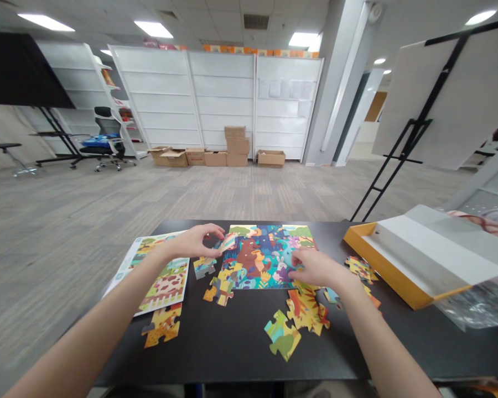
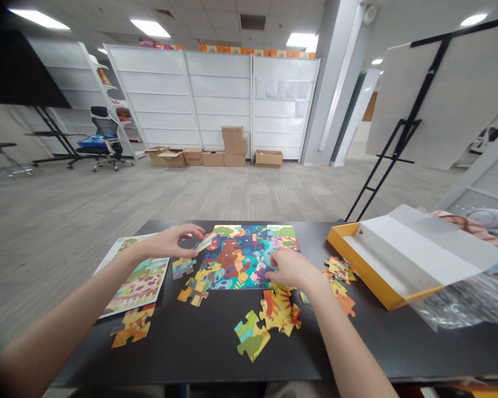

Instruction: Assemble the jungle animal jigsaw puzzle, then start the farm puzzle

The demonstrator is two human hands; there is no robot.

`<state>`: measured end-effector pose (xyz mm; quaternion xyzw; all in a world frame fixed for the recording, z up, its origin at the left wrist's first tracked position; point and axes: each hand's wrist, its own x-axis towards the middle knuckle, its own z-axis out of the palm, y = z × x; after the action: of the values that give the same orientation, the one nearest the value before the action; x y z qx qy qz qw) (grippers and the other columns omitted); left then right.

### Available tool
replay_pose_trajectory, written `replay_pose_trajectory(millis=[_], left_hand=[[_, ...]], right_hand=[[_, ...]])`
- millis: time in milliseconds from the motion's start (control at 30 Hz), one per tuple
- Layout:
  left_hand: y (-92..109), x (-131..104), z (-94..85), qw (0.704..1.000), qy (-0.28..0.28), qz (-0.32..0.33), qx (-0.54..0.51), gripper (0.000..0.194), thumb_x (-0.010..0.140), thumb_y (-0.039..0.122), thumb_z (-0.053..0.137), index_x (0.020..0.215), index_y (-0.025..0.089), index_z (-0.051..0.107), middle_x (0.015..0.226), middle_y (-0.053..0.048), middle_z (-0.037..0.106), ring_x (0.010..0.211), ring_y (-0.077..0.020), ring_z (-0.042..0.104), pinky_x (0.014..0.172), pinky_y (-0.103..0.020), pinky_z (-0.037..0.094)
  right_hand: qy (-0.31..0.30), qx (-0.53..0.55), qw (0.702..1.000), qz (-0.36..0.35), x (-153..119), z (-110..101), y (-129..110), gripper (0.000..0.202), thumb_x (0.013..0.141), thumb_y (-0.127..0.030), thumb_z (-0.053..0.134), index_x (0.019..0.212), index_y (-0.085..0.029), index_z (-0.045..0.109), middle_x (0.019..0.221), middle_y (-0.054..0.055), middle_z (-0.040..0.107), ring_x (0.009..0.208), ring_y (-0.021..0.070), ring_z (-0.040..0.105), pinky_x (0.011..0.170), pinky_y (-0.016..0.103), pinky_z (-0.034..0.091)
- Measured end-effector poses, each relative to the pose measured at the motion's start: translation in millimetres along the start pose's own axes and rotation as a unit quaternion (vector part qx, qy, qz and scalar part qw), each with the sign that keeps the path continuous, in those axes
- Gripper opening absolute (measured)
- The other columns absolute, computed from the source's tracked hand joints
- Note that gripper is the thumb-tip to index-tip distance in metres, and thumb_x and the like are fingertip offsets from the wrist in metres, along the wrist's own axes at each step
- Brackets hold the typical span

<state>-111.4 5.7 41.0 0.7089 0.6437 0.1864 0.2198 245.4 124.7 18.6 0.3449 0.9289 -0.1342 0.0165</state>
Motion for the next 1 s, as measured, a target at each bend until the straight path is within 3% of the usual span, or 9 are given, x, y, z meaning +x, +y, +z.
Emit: replay_pose_trajectory(millis=[67,167,267,400,600,700,800,900,1000], left_hand=[[18,-7,11.8,0.993,0.0,0.017,-0.115,0.051,0.073,0.052,0.073,0.112,0.021,0.068,0.14,-0.009,0.061,0.125,-0.0262,0.059,0.108,-0.039,0.048],[39,-14,36.3,0.955,-0.011,0.021,-0.295,0.057,0.071,0.049,0.078,0.117,0.018,0.066,0.136,-0.012,0.065,0.119,-0.0271,0.064,0.104,-0.041,0.051],[53,-14,62.4,0.907,0.051,0.007,-0.419,0.062,0.07,0.048,0.082,0.119,0.014,0.066,0.118,-0.014,0.073,0.109,-0.0291,0.069,0.098,-0.042,0.054],[73,-7,89.1,0.866,0.171,-0.035,-0.468,0.056,0.065,0.043,0.087,0.108,0.011,0.07,0.108,-0.013,0.076,0.101,-0.0277,0.071,0.093,-0.04,0.056],[106,6,116.5,0.81,0.235,-0.094,-0.529,0.055,0.06,0.039,0.092,0.103,0.011,0.071,0.1,-0.012,0.078,0.093,-0.025,0.074,0.082,-0.034,0.06],[109,10,124.2,0.815,0.224,-0.113,-0.523,0.053,0.06,0.043,0.092,0.099,0.011,0.072,0.093,-0.011,0.078,0.085,-0.0228,0.074,0.072,-0.03,0.06],[103,9,124.2,0.832,0.202,-0.107,-0.506,0.048,0.065,0.05,0.087,0.092,0.011,0.074,0.087,-0.01,0.078,0.077,-0.021,0.074,0.07,-0.03,0.06],[96,2,116.7,0.881,0.16,-0.115,-0.43,0.043,0.073,0.055,0.078,0.08,0.012,0.075,0.077,-0.009,0.077,0.074,-0.0227,0.074,0.07,-0.032,0.06],[90,-7,107.4,0.922,0.179,-0.116,-0.322,0.038,0.076,0.051,0.076,0.083,0.014,0.074,0.081,-0.009,0.078,0.076,-0.0241,0.075,0.068,-0.031,0.058]], right_hand=[[0.036,0.036,0.998,-0.047,0,-1,-7,0.022,0.086,-0.041,0.067,0.093,-0.019,0.065,0.097,0.008,0.068,0.089,0.0228,0.063,0.074,0.03,0.044],[0.082,0.125,0.979,-0.142,-1,1,-26,0.023,0.089,-0.039,0.068,0.101,-0.02,0.064,0.105,0.007,0.067,0.097,0.022,0.062,0.084,0.033,0.048],[0.127,0.21,0.948,-0.202,-1,11,-48,0.042,0.084,-0.044,0.075,0.116,-0.022,0.059,0.116,0.009,0.064,0.103,0.0235,0.062,0.088,0.038,0.051],[0.204,0.274,0.916,-0.21,2,33,-67,0.065,0.079,-0.045,0.08,0.132,-0.023,0.049,0.13,0.012,0.059,0.112,0.0268,0.062,0.093,0.043,0.053],[0.279,0.309,0.892,-0.176,9,48,-73,0.037,0.088,-0.034,0.069,0.121,-0.022,0.054,0.111,0.009,0.068,0.084,0.0198,0.068,0.069,0.033,0.057],[0.309,0.297,0.888,-0.168,10,44,-68,0.013,0.096,-0.026,0.054,0.106,-0.021,0.06,0.092,0.005,0.07,0.074,0.0167,0.065,0.066,0.029,0.052],[0.31,0.283,0.894,-0.16,11,36,-61,0.016,0.099,-0.027,0.049,0.098,-0.02,0.064,0.075,0.001,0.065,0.062,0.0135,0.058,0.061,0.026,0.045],[0.271,0.292,0.906,-0.141,14,29,-52,0.023,0.099,-0.035,0.05,0.088,-0.019,0.063,0.063,-0.003,0.053,0.054,0.0116,0.046,0.054,0.025,0.035],[0.182,0.342,0.913,-0.128,19,28,-43,0.031,0.097,-0.042,0.052,0.076,-0.019,0.057,0.06,-0.005,0.043,0.053,0.0104,0.039,0.051,0.024,0.029]])
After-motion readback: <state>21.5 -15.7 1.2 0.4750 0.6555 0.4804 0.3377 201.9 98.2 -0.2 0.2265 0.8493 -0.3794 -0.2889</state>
